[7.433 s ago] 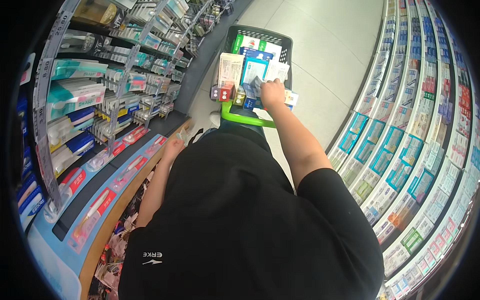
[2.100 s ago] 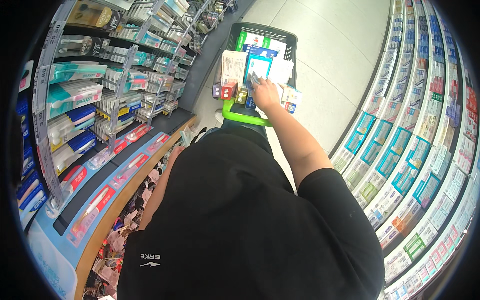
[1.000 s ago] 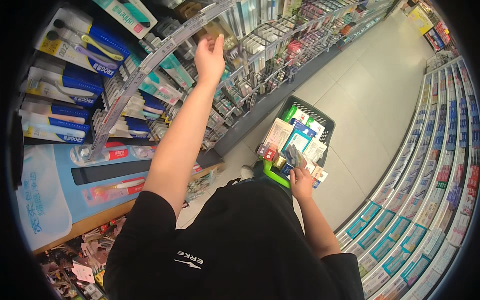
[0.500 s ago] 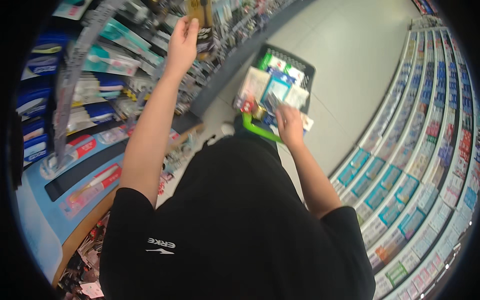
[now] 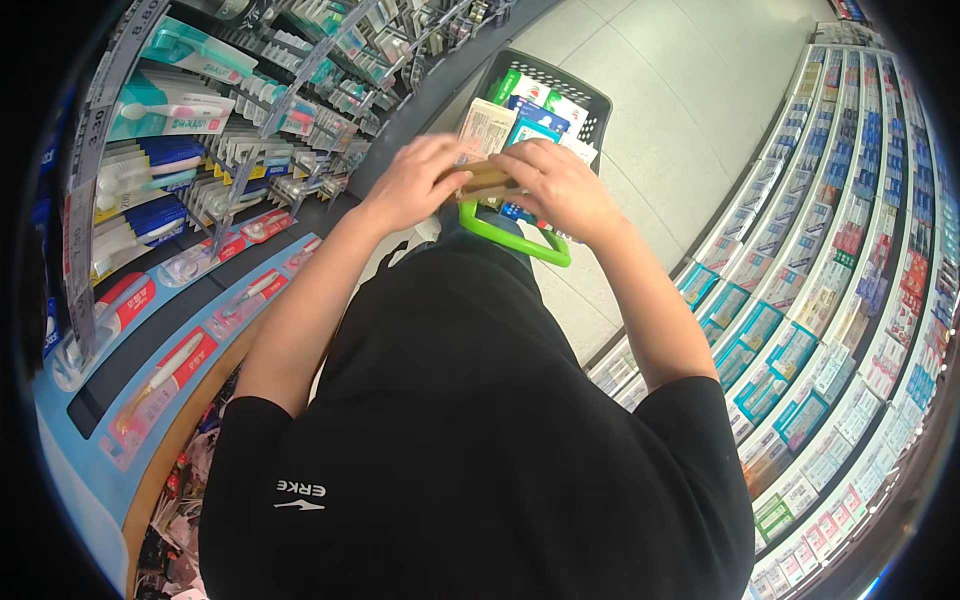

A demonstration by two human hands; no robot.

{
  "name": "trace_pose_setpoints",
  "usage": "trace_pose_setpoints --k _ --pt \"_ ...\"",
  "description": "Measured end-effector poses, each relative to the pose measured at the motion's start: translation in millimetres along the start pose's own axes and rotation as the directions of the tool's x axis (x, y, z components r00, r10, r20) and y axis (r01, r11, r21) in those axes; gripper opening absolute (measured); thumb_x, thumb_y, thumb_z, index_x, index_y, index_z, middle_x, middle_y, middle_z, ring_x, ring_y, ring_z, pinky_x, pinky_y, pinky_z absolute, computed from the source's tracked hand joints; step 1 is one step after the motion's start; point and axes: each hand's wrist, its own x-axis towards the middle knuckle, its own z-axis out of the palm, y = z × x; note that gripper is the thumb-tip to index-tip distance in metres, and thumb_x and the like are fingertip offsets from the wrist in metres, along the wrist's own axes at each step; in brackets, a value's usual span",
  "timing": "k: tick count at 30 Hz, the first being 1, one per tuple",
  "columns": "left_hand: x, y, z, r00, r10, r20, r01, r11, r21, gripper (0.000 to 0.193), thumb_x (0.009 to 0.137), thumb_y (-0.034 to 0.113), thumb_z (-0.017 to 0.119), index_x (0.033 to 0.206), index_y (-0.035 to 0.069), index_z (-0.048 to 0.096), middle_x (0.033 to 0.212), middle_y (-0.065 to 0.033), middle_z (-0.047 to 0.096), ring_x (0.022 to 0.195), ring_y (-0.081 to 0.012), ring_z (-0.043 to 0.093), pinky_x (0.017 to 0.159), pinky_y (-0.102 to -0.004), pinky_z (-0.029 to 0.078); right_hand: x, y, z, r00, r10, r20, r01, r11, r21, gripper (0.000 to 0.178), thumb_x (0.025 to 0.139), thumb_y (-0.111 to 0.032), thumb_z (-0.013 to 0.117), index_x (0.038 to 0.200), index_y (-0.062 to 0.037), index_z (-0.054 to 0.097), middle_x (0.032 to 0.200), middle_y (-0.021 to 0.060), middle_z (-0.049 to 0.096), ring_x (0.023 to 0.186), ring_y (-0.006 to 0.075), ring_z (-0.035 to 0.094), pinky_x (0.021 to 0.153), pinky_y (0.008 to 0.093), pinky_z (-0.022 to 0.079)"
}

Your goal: Select various toothpaste, sanitary pads, and toothbrushes from shelves and place them into a shopping basket.

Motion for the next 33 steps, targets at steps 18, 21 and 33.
trace_pose_setpoints --k 18,21,33 --pt "-321.3 -176.0 96.9 0.622 -0.777 0.095 0.764 0.629 0.145 0.042 0.095 0.033 0.067 0.123 0.003 0.062 0.121 -0.0254 0.064 0.117 -0.0421 0.060 0.101 -0.0470 0.047 -57.6 100.0 192.6 0.791 0.585 0.180 -0.533 0.802 -0.269 0.043 0.083 -0.020 0.073 0.126 -0.0190 0.067 0.128 0.0095 0.061 0.123 0.0317 0.056 0.099 0.0468 0.048" --pt "-337.7 -189.3 90.0 0.534 -0.822 0.195 0.799 0.567 0.201 0.043 0.095 0.037 0.067 0.122 0.004 0.062 0.118 -0.0249 0.066 0.114 -0.0417 0.062 0.098 -0.0471 0.049 -63.1 96.4 187.1 0.801 0.574 0.170 -0.538 0.815 -0.214 0.042 0.085 -0.020 0.071 0.127 -0.0187 0.067 0.131 0.0108 0.061 0.123 0.0319 0.056 0.100 0.0462 0.048" --pt "-267.3 -160.1 82.2 0.645 -0.750 0.143 0.750 0.658 0.067 0.038 0.095 0.035 0.064 0.119 0.007 0.064 0.106 -0.0197 0.072 0.103 -0.0385 0.068 0.091 -0.0453 0.053 -62.8 83.2 189.5 0.833 0.554 -0.007 -0.552 0.828 -0.095 0.043 0.092 -0.036 0.068 0.127 -0.0108 0.064 0.131 0.0168 0.060 0.119 0.0381 0.057 0.100 0.0485 0.047"
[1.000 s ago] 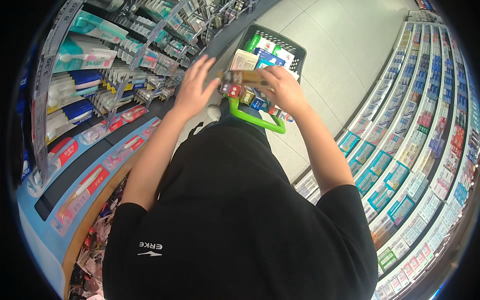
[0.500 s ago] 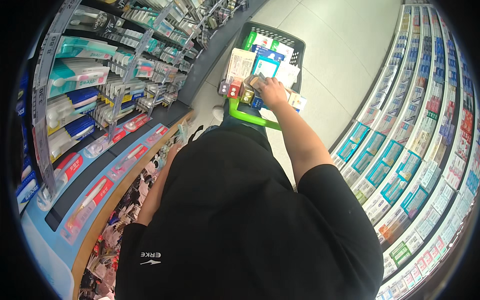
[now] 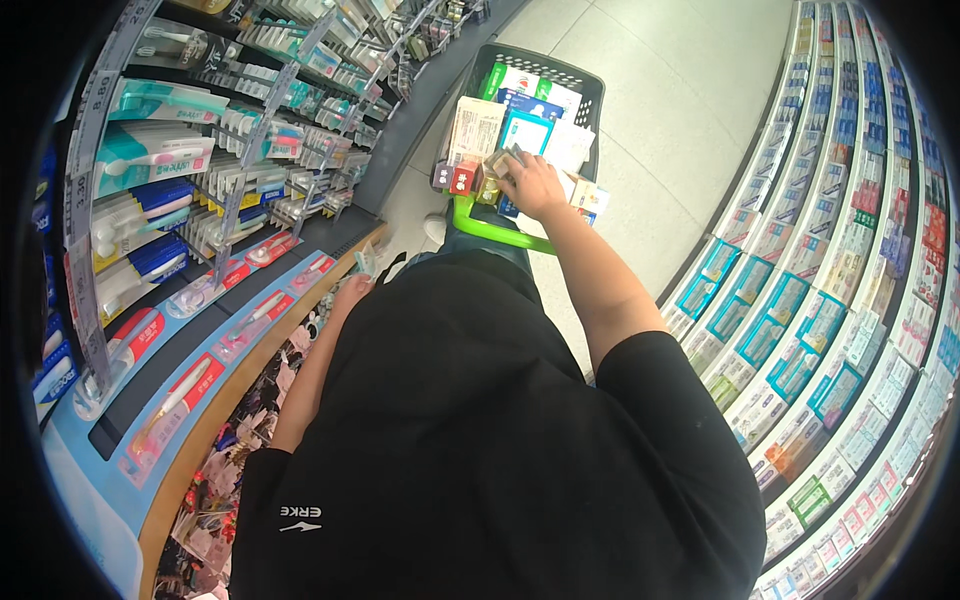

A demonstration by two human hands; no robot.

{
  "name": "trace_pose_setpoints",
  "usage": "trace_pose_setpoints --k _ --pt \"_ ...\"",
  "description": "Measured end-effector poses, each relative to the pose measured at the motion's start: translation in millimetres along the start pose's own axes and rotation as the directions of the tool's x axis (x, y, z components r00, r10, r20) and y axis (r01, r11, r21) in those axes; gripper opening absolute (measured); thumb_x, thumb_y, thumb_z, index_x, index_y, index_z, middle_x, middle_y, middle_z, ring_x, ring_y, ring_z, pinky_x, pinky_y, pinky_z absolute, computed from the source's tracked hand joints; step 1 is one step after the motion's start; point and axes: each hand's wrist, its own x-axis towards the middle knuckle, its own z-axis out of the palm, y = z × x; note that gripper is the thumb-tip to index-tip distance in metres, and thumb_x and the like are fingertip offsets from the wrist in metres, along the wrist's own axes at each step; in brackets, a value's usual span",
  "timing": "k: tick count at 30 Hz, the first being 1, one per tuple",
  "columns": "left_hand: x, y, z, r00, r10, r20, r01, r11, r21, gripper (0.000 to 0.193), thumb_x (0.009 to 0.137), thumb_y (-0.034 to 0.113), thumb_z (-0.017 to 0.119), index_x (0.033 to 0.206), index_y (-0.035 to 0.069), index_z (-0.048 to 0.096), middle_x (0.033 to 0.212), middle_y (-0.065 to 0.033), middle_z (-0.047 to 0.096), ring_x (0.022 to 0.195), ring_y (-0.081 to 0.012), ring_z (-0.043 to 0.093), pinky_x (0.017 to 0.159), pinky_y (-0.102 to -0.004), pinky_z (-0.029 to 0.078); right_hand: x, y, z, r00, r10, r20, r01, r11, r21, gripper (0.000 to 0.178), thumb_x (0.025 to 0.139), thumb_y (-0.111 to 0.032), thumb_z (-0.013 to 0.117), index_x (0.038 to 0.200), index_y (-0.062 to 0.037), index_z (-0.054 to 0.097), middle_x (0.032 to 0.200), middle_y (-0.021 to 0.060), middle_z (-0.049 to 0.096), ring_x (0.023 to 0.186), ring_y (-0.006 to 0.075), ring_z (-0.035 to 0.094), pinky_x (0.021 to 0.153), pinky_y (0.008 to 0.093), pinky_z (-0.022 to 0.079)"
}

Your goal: Select various toothpaste, sanitary pads, and toothbrushes from shelves and place them into a shopping basket.

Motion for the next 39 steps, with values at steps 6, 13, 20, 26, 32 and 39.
trace_pose_setpoints --k 6,13,20,26,32,39 --pt "8.4 7.0 -2.3 1.000 0.007 0.025 -0.007 1.000 -0.008 0.036 0.096 0.034 0.063 0.120 0.008 0.065 0.107 -0.0185 0.073 0.101 -0.0352 0.070 0.091 -0.0427 0.054 -37.1 4.6 -31.1 0.990 0.073 -0.120 -0.040 0.966 0.254 0.040 0.098 -0.033 0.063 0.126 -0.0049 0.062 0.126 0.0184 0.063 0.114 0.0387 0.059 0.096 0.0471 0.049" --pt "44.8 105.4 -8.1 0.972 0.228 0.051 -0.213 0.955 -0.206 0.059 0.095 0.042 0.066 0.137 0.003 0.054 0.133 -0.0227 0.062 0.122 -0.0369 0.062 0.102 -0.0444 0.049 -131.0 3.6 -56.6 0.991 0.000 0.130 -0.043 0.942 0.333 0.040 0.105 -0.037 0.050 0.128 -0.0061 0.060 0.119 0.0194 0.065 0.115 0.0390 0.058 0.101 0.0478 0.044" --pt "47.2 276.9 2.3 0.641 0.687 0.342 -0.739 0.674 0.030 0.061 0.084 0.030 0.073 0.139 0.010 0.054 0.146 -0.0229 0.049 0.139 -0.0404 0.044 0.118 -0.0505 0.034 -132.7 -8.6 -58.0 0.954 0.096 0.284 -0.193 0.921 0.339 0.040 0.107 -0.041 0.043 0.113 -0.0047 0.060 0.115 0.0199 0.065 0.110 0.0409 0.059 0.097 0.0487 0.046" --pt "57.9 277.9 28.4 0.651 0.721 0.237 -0.754 0.578 0.312 0.022 0.088 0.013 0.064 0.109 0.007 0.059 0.103 -0.0127 0.066 0.108 -0.0335 0.062 0.108 -0.0537 0.042 -131.6 -9.8 -53.0 0.922 0.205 0.330 -0.322 0.878 0.353 0.047 0.107 -0.046 0.043 0.108 -0.0021 0.058 0.111 0.0223 0.061 0.110 0.0412 0.058 0.096 0.0481 0.047" --pt "75.0 285.4 18.3 0.485 0.841 0.240 -0.839 0.370 0.398 0.014 0.090 0.008 0.055 0.104 0.009 0.055 0.098 -0.0122 0.063 0.103 -0.0343 0.065 0.103 -0.0494 0.046 -125.9 -9.7 -52.3 0.924 0.210 0.319 -0.348 0.807 0.477 0.044 0.106 -0.043 0.047 0.109 -0.0013 0.058 0.112 0.0231 0.060 0.112 0.0407 0.057 0.098 0.0476 0.045" --pt "100.5 305.2 -0.7 0.576 0.788 0.217 -0.770 0.435 0.466 0.009 0.089 0.008 0.057 0.097 0.007 0.060 0.101 -0.0146 0.064 0.107 -0.0348 0.064 0.092 -0.0450 0.053 -95.3 -2.1 -63.3 0.942 0.069 0.328 -0.248 0.802 0.543 0.046 0.103 -0.046 0.054 0.109 -0.0006 0.057 0.106 0.0240 0.062 0.106 0.0431 0.059 0.094 0.0491 0.047"
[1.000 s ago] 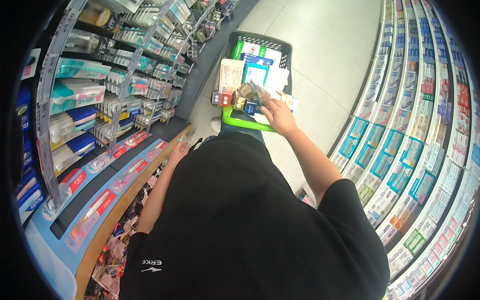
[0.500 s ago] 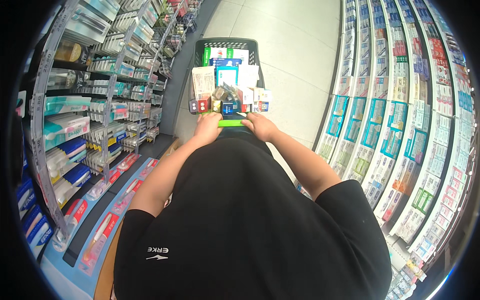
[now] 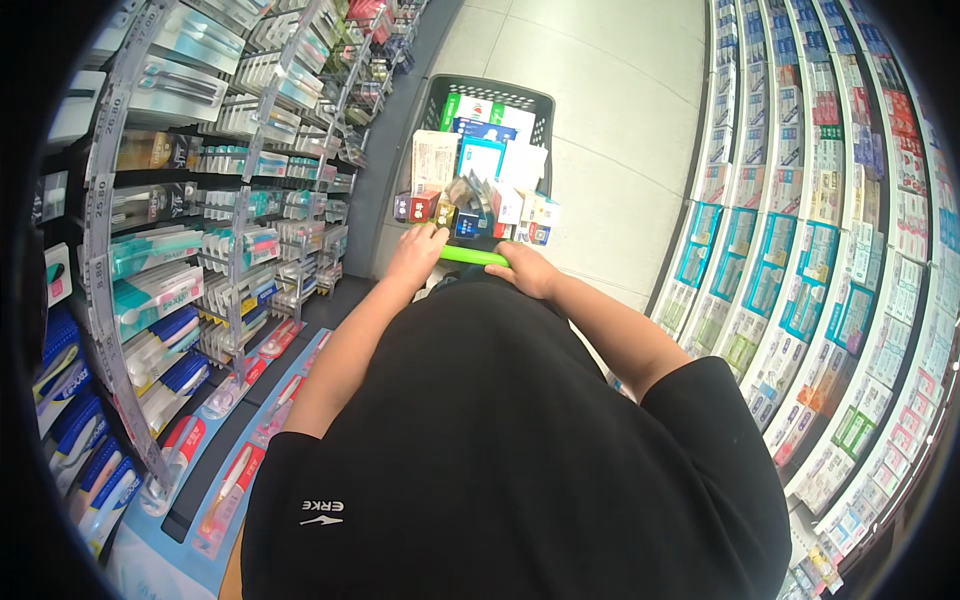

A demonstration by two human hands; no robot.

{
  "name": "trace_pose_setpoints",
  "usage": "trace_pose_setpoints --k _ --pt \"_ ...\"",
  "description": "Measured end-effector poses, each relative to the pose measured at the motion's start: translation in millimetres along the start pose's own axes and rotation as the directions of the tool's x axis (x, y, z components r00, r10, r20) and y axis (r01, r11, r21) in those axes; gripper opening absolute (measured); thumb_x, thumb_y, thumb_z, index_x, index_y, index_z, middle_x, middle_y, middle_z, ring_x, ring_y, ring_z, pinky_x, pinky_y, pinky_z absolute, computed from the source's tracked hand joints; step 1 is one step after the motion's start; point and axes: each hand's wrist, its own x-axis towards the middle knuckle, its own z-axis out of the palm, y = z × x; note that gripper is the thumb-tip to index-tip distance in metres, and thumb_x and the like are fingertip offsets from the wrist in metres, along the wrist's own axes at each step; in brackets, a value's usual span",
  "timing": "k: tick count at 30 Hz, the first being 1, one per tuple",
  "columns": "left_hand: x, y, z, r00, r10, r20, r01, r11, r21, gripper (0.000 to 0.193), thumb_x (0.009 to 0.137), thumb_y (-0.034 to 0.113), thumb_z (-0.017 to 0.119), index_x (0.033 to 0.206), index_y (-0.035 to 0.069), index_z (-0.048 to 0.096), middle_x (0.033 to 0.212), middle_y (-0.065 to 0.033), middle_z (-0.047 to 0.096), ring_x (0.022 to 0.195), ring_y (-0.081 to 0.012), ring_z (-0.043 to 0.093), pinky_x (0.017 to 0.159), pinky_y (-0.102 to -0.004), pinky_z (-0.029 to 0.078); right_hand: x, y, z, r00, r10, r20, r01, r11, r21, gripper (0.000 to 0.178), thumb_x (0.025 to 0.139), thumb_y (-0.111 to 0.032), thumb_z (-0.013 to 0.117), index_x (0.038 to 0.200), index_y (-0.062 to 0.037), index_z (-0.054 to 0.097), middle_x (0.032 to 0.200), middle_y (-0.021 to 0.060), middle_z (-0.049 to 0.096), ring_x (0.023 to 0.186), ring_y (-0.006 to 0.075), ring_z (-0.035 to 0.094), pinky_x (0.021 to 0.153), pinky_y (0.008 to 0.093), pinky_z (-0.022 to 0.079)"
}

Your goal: Select various toothpaste, sanitary pads, and toothbrushes from shelves and place them into a shopping basket.

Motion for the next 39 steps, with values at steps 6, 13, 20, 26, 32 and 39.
trace_pose_setpoints --k 6,13,20,26,32,39 --pt "41.1 -21.4 -21.0 0.996 -0.072 -0.042 0.074 0.996 0.047 0.015 0.090 0.005 0.056 0.103 0.005 0.065 0.114 -0.0211 0.065 0.113 -0.0378 0.063 0.094 -0.0463 0.053 38.0 -8.2 -30.1 0.989 0.054 0.136 -0.028 0.981 -0.192 0.054 0.103 -0.053 0.051 0.115 -0.0010 0.051 0.106 0.0278 0.065 0.108 0.0457 0.060 0.093 0.0521 0.047" --pt "116.6 -34.2 -47.9 0.949 -0.175 0.262 0.141 0.980 0.143 0.020 0.089 0.017 0.059 0.092 0.006 0.075 0.110 -0.0180 0.071 0.111 -0.0312 0.067 0.094 -0.0427 0.055 69.2 -0.2 -58.7 0.991 0.045 0.130 -0.014 0.971 -0.237 0.050 0.103 -0.045 0.054 0.134 -0.0061 0.045 0.108 0.0257 0.067 0.096 0.0445 0.065 0.082 0.0531 0.053" --pt "171.5 -56.7 -34.5 0.971 -0.108 0.215 0.073 0.983 0.167 0.011 0.085 0.010 0.063 0.087 0.008 0.073 0.101 -0.0140 0.071 0.111 -0.0306 0.065 0.096 -0.0423 0.054 90.8 19.4 -80.7 0.898 -0.390 -0.204 0.309 0.888 -0.340 0.053 0.096 -0.026 0.064 0.143 -0.0080 0.044 0.100 0.0198 0.068 0.092 0.0388 0.068 0.077 0.0488 0.055" --pt "212.2 -59.6 -42.3 0.973 -0.100 0.207 0.054 0.975 0.214 0.014 0.086 0.009 0.062 0.089 0.008 0.076 0.102 -0.0133 0.072 0.106 -0.0297 0.068 0.093 -0.0413 0.056 100.9 -5.5 -122.7 0.979 -0.106 -0.172 0.042 0.940 -0.339 0.031 0.093 -0.013 0.061 0.121 -0.0055 0.050 0.101 0.0194 0.068 0.095 0.0401 0.068 0.078 0.0505 0.055" --pt "267.1 -29.4 -65.9 0.949 -0.138 0.283 0.053 0.956 0.287 0.017 0.086 0.010 0.062 0.093 0.006 0.078 0.102 -0.0155 0.074 0.101 -0.0302 0.072 0.082 -0.0433 0.061 153.5 25.2 -142.6 0.969 0.005 -0.247 -0.052 0.981 -0.186 0.034 0.091 -0.023 0.069 0.112 -0.0033 0.051 0.097 0.0257 0.069 0.093 0.0455 0.068 0.079 0.0547 0.054" --pt "326.3 -22.9 -76.2 0.936 -0.178 0.305 0.068 0.938 0.340 0.019 0.088 0.014 0.061 0.094 0.006 0.077 0.099 -0.0163 0.075 0.095 -0.0303 0.075 0.077 -0.0430 0.062 166.4 20.6 -208.4 0.949 0.124 -0.290 -0.188 0.960 -0.205 0.039 0.094 -0.043 0.065 0.095 -0.0046 0.063 0.085 0.0230 0.071 0.083 0.0428 0.070 0.076 0.0547 0.055"
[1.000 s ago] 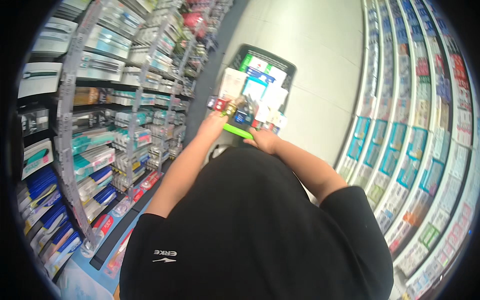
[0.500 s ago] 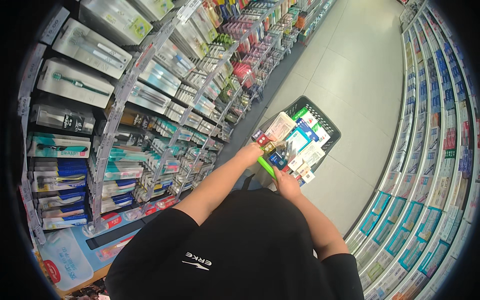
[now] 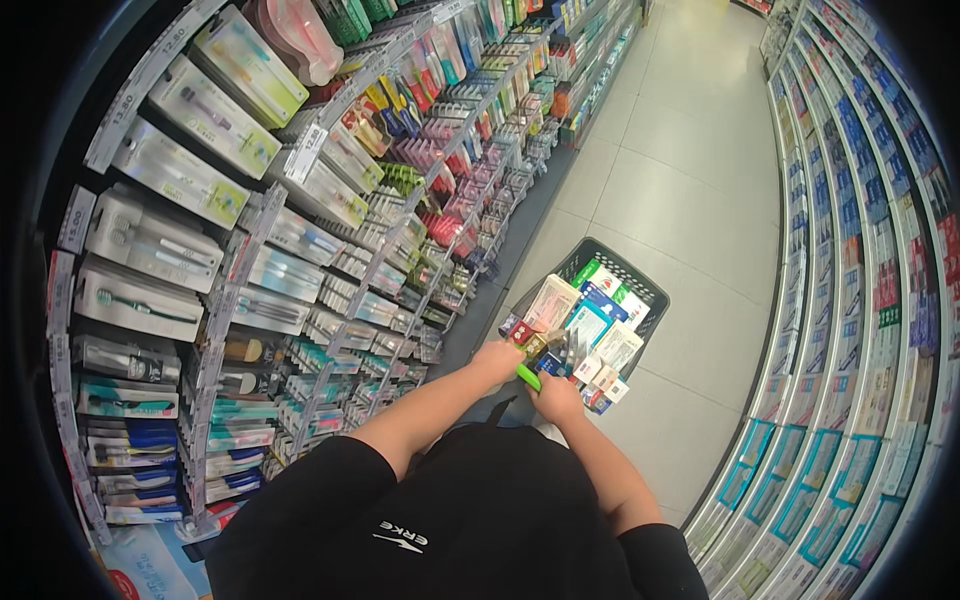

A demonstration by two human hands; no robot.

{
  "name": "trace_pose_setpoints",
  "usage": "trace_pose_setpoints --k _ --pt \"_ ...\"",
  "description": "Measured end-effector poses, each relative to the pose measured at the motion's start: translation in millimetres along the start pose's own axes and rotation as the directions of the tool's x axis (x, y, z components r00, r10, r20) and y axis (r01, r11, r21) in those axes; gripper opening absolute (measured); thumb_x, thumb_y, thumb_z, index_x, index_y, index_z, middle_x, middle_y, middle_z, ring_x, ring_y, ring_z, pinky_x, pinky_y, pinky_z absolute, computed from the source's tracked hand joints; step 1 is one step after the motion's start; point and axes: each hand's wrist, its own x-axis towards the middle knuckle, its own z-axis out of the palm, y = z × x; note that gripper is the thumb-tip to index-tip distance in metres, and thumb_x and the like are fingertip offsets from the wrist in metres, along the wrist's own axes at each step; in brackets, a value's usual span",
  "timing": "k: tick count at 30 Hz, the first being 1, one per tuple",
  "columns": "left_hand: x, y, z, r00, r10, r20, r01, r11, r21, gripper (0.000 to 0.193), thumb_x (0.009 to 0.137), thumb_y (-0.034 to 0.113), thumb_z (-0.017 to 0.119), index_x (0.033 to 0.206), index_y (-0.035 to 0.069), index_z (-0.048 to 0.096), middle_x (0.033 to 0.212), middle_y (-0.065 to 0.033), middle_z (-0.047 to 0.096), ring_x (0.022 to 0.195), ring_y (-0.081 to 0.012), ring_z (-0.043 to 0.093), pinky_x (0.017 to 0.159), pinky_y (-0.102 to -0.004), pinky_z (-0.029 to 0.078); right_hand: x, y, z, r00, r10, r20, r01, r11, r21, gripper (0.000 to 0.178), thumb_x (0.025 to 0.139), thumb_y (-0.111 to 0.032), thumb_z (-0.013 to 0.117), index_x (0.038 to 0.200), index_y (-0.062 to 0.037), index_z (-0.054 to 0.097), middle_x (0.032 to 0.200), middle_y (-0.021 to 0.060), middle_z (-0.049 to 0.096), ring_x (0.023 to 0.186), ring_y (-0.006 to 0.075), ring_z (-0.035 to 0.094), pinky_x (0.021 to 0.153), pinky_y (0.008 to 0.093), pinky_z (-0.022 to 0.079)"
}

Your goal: Select various toothpaste, sanitary pads, and toothbrushes from shelves and place them into a shopping basket.

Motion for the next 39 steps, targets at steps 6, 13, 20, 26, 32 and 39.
trace_pose_setpoints --k 6,13,20,26,32,39 --pt "58.7 4.3 -19.8 0.989 0.108 -0.098 -0.110 0.994 -0.006 0.016 0.087 0.014 0.063 0.090 0.008 0.077 0.087 -0.0123 0.076 0.085 -0.0297 0.076 0.072 -0.0431 0.062 36.6 36.9 -41.0 0.999 -0.015 -0.038 0.013 0.999 -0.033 0.039 0.093 -0.045 0.065 0.091 -0.0064 0.064 0.079 0.0225 0.069 0.079 0.0428 0.069 0.072 0.0553 0.055" --pt "137.4 2.7 -63.6 0.953 0.291 0.085 -0.289 0.957 -0.036 0.016 0.088 0.013 0.062 0.095 0.008 0.075 0.094 -0.0144 0.076 0.090 -0.0317 0.075 0.078 -0.0447 0.061 87.5 85.6 -87.6 0.999 -0.015 -0.042 0.013 0.999 -0.047 0.033 0.088 -0.039 0.069 0.089 -0.0064 0.068 0.080 0.0228 0.070 0.079 0.0426 0.069 0.073 0.0530 0.055" --pt "222.9 8.2 -94.3 0.898 0.333 0.287 -0.336 0.941 -0.039 0.021 0.091 0.014 0.061 0.109 0.013 0.073 0.113 -0.0151 0.073 0.106 -0.0336 0.072 0.086 -0.0459 0.059 136.0 127.6 -135.3 0.997 0.078 0.013 -0.072 0.969 -0.234 0.032 0.089 -0.039 0.064 0.089 -0.0084 0.073 0.085 0.0211 0.072 0.082 0.0398 0.071 0.076 0.0514 0.057" --pt "272.3 14.2 -121.6 0.883 0.360 0.300 -0.377 0.926 -0.001 0.023 0.090 0.014 0.062 0.110 0.009 0.074 0.113 -0.0169 0.073 0.106 -0.0337 0.072 0.087 -0.0448 0.059 164.6 123.4 -177.6 0.947 0.321 -0.026 -0.317 0.916 -0.245 0.022 0.086 -0.017 0.056 0.092 -0.0082 0.075 0.098 0.0208 0.074 0.095 0.0373 0.073 0.084 0.0489 0.058" --pt "308.0 11.8 -132.9 0.928 0.303 0.217 -0.280 0.951 -0.132 0.022 0.090 0.010 0.061 0.107 0.007 0.075 0.110 -0.0176 0.074 0.105 -0.0335 0.072 0.088 -0.0455 0.059 201.1 141.7 -201.8 0.910 0.415 0.018 -0.400 0.887 -0.232 0.022 0.085 -0.019 0.058 0.097 -0.0116 0.075 0.099 0.0205 0.074 0.097 0.0371 0.072 0.085 0.0487 0.058" --pt "342.0 6.9 -145.5 0.931 0.328 0.159 -0.311 0.942 -0.123 0.021 0.089 0.009 0.060 0.104 0.008 0.075 0.105 -0.0167 0.075 0.100 -0.0335 0.074 0.084 -0.0452 0.060 226.9 147.5 -246.5 0.933 0.351 0.084 -0.320 0.912 -0.255 0.025 0.085 -0.026 0.059 0.097 -0.0116 0.076 0.099 0.0183 0.074 0.097 0.0371 0.072 0.086 0.0491 0.058"
